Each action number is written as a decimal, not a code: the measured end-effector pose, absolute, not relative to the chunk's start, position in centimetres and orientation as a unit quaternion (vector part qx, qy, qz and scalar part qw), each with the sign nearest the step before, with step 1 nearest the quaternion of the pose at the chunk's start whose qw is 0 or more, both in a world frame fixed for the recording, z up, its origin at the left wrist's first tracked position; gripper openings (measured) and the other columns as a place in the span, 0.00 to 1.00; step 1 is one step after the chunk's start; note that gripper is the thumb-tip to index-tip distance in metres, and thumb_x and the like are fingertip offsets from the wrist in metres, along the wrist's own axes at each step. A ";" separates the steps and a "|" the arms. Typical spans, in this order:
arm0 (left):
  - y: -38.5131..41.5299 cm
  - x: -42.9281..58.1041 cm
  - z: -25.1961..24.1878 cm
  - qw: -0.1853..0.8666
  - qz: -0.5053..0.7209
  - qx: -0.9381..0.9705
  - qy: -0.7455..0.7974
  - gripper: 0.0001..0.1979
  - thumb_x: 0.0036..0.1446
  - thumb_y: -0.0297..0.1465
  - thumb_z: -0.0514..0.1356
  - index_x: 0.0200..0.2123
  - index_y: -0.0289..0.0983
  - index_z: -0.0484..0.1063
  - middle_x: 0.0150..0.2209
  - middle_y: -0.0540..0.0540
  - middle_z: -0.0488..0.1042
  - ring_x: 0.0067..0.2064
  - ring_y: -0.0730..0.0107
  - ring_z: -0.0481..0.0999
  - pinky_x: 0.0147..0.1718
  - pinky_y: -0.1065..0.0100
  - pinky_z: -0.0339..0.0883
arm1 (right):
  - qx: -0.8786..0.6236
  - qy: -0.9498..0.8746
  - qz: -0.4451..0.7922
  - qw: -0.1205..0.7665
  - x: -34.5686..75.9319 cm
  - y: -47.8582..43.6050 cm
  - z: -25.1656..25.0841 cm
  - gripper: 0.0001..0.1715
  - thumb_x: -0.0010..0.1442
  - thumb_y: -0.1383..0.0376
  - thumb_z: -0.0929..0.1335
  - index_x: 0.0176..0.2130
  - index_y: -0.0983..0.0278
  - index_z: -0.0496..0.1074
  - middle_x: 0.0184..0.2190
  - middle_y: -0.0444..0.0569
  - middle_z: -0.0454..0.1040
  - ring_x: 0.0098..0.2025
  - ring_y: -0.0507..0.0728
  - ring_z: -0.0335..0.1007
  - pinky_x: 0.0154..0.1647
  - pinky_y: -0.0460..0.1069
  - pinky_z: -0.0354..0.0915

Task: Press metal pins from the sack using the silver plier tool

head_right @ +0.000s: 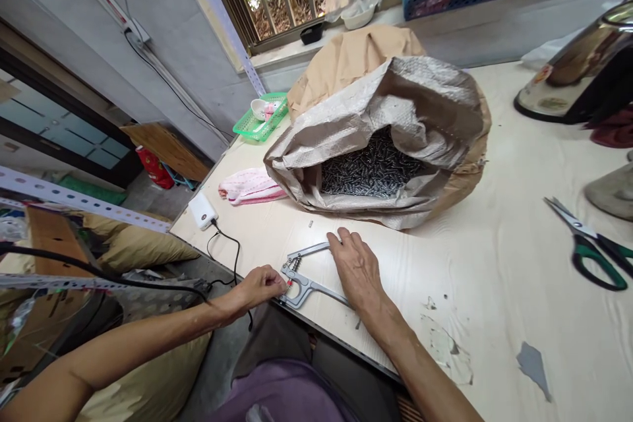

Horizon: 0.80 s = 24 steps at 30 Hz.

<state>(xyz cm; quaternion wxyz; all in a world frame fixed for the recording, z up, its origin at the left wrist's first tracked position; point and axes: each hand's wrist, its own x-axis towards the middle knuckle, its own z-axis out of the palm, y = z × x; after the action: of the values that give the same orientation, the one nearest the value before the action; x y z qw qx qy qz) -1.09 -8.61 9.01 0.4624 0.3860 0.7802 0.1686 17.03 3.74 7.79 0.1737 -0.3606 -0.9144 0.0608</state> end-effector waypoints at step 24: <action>-9.1 -1.3 8.6 0.426 0.194 0.425 0.775 0.14 0.47 0.39 0.59 0.25 0.32 0.75 0.25 0.50 0.67 0.31 0.71 0.64 0.28 0.74 0.57 | -0.248 -0.933 0.154 0.211 14.6 -2.6 5.9 0.08 0.60 0.64 0.64 0.30 0.60 0.71 0.28 0.45 0.67 0.34 0.54 0.58 0.35 0.50 0.49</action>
<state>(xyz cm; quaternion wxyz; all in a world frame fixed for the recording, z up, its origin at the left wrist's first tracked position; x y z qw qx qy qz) -1.35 -9.09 8.60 0.4257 0.4247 0.7750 0.1944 14.56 -2.59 5.91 0.2108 -0.2480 -0.9329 0.1542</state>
